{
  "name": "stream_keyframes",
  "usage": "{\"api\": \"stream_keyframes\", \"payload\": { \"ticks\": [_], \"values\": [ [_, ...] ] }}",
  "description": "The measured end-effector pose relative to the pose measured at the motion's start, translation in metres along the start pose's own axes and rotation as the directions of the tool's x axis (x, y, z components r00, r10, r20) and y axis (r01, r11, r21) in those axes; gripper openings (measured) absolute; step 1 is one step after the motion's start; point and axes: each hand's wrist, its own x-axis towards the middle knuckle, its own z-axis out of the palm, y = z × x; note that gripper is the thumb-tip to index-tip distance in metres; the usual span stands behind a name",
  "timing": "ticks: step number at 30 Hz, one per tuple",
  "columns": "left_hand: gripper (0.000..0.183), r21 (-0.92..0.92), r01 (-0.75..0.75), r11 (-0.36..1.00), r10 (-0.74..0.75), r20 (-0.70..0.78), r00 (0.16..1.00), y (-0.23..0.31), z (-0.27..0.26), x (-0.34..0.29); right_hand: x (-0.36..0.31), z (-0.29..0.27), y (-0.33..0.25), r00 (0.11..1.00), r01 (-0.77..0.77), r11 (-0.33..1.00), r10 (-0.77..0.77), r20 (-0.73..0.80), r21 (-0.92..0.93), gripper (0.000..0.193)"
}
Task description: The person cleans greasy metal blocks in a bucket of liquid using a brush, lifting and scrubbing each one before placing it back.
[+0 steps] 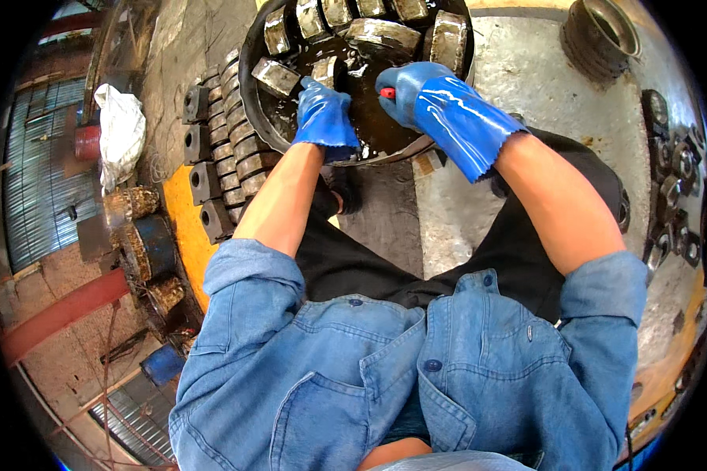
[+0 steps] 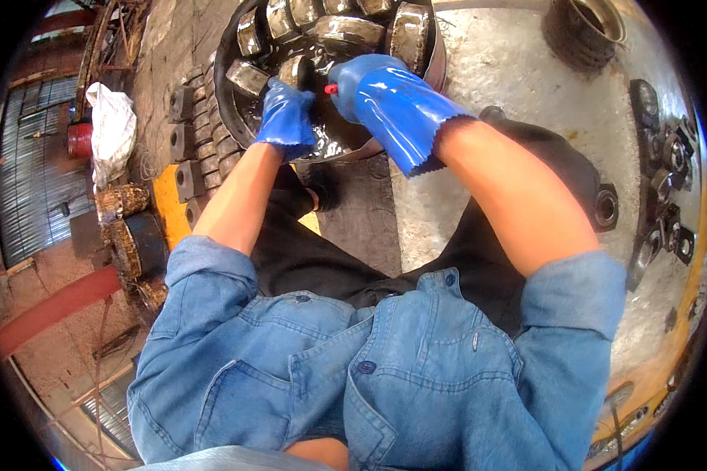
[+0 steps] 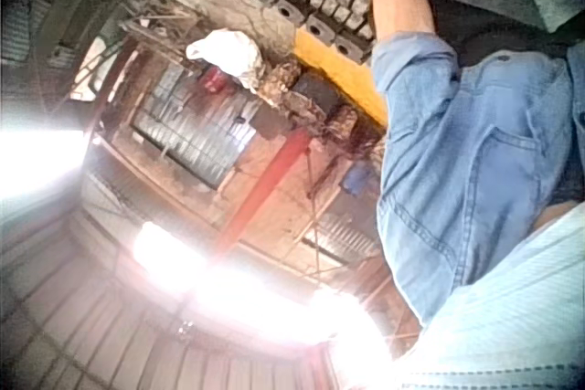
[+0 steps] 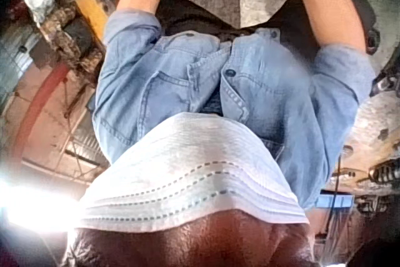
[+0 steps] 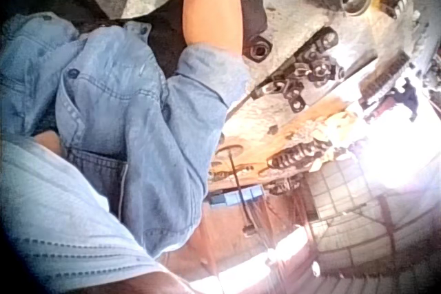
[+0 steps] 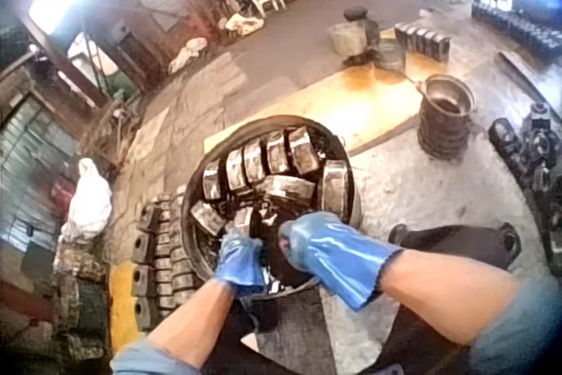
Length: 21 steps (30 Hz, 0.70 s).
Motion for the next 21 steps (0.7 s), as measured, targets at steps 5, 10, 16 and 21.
{"api": "stream_keyframes", "payload": {
  "ticks": [5, 10, 16, 21],
  "values": [
    [0.06, -0.163, 0.126, 0.979, -0.122, 0.033, 0.992, 0.067, -0.051, -0.013, -0.001, -0.006, 0.013, 0.99, 0.125, 0.991, -0.12, -0.078, 0.052, 0.021],
    [0.036, -0.136, -0.199, 0.971, 0.211, 0.086, 0.974, 0.001, -0.035, -0.009, 0.005, -0.023, -0.008, 0.983, 0.092, 0.995, -0.083, 0.166, -0.049, 0.029],
    [0.053, -0.478, 0.374, 0.795, -0.263, 0.286, 0.922, -0.015, -0.029, 0.006, 0.001, -0.007, -0.016, 0.93, 0.23, 0.948, -0.148, 0.337, -0.218, 0.04],
    [0.051, -0.463, 0.3, 0.834, -0.176, 0.293, 0.94, -0.021, -0.06, -0.022, 0.009, 0.02, -0.043, 0.859, 0.433, 0.839, -0.272, 0.434, -0.33, 0.034]
  ]
}}
